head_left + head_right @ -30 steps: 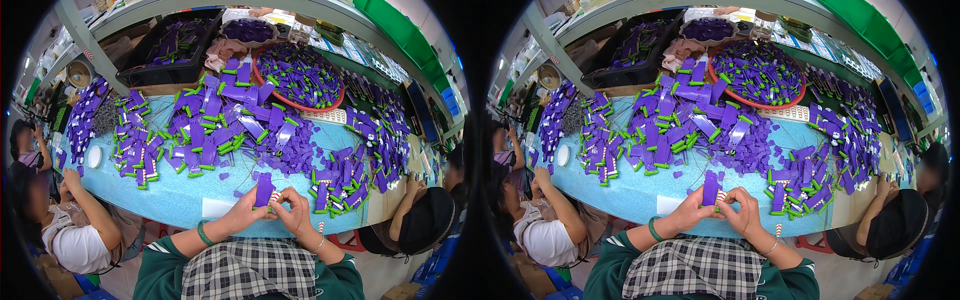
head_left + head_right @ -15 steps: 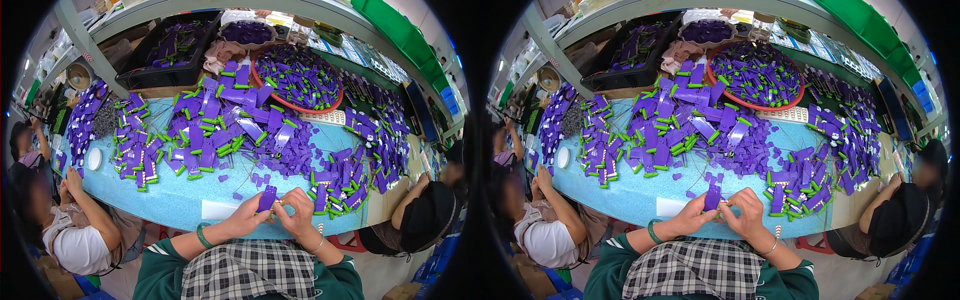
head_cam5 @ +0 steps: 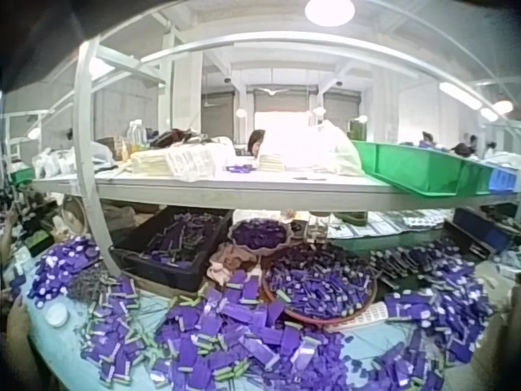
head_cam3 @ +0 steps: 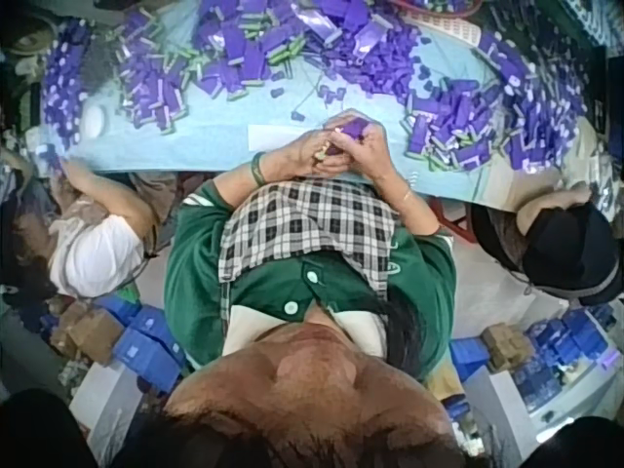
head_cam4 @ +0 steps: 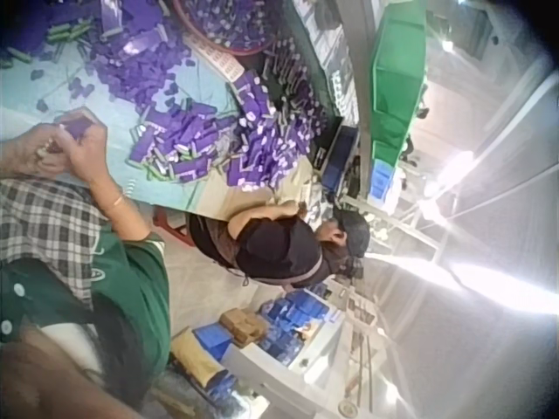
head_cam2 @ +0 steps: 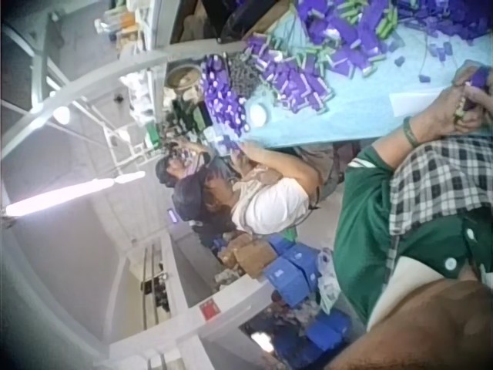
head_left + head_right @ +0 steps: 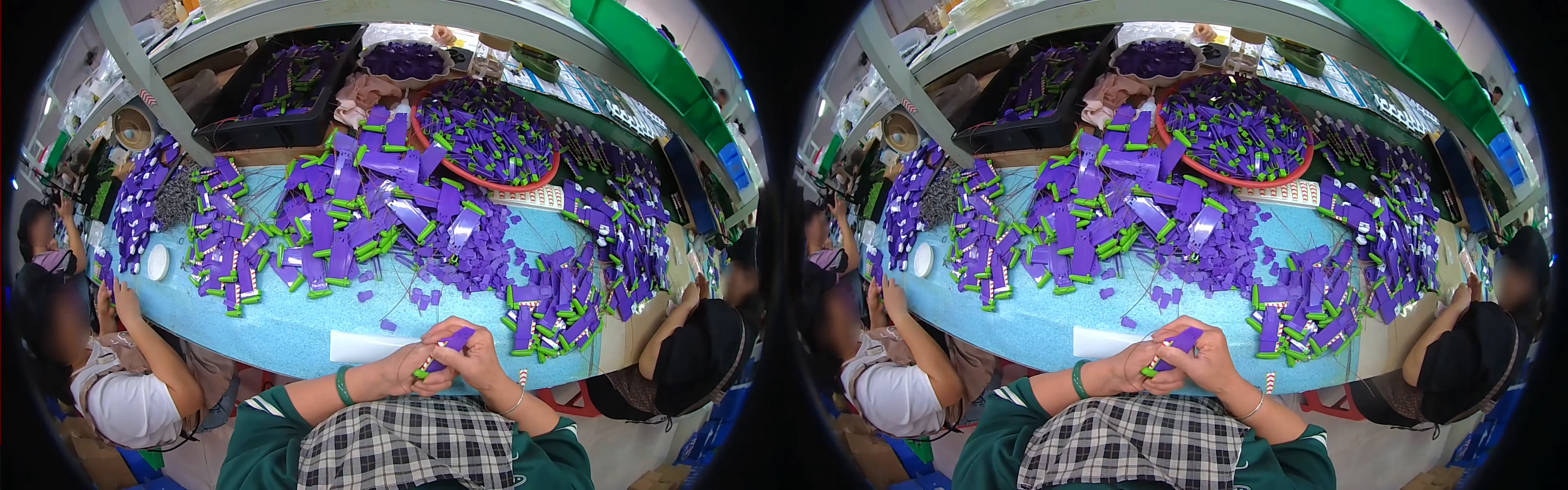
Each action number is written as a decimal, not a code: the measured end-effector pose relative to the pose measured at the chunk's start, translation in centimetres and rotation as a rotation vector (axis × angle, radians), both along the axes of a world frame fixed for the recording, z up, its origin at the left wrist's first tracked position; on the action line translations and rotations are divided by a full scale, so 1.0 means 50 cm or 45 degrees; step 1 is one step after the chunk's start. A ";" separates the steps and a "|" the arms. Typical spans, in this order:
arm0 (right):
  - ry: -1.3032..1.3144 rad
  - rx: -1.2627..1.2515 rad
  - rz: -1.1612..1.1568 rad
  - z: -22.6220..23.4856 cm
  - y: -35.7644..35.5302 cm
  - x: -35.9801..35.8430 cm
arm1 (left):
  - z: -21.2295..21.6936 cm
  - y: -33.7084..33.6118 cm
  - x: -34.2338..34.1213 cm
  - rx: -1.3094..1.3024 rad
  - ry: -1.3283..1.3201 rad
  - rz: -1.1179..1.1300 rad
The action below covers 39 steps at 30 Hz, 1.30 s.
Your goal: The person sits at a table in a workshop and assembles small purple and green plastic components. They pick up a purple piece, attach a green piece to it, and place the finished unit on the table. The process is repetitive, involving picking, aligning, and snapping parts together by hand.
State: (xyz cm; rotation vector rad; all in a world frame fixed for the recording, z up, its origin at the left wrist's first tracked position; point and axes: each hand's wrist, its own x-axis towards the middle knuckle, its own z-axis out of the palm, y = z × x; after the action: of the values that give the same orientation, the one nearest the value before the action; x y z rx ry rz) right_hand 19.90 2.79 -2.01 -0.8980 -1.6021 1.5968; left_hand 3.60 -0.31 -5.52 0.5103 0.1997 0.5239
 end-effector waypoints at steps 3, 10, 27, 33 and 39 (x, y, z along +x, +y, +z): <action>0.386 -0.270 0.066 -0.028 0.008 0.018 | 0.040 0.017 -0.011 -0.052 0.027 0.048; 0.420 -0.489 -0.029 0.003 0.026 0.019 | 0.114 0.054 -0.064 2.427 1.178 1.303; 0.393 -0.931 0.166 0.001 0.014 0.002 | 0.086 0.034 -0.059 2.873 0.911 1.341; 0.225 -0.862 0.395 0.006 -0.017 0.033 | 0.081 0.027 -0.063 2.756 0.987 1.327; 0.127 -0.489 0.442 0.006 -0.017 0.082 | 0.067 0.034 -0.060 2.611 1.065 1.331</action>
State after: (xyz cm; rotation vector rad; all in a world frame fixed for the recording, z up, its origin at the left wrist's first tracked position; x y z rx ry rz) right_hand 24.00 1.93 -1.74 -0.7401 -1.4630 2.2099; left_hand 0.60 1.37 -2.18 2.7255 0.7296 1.4482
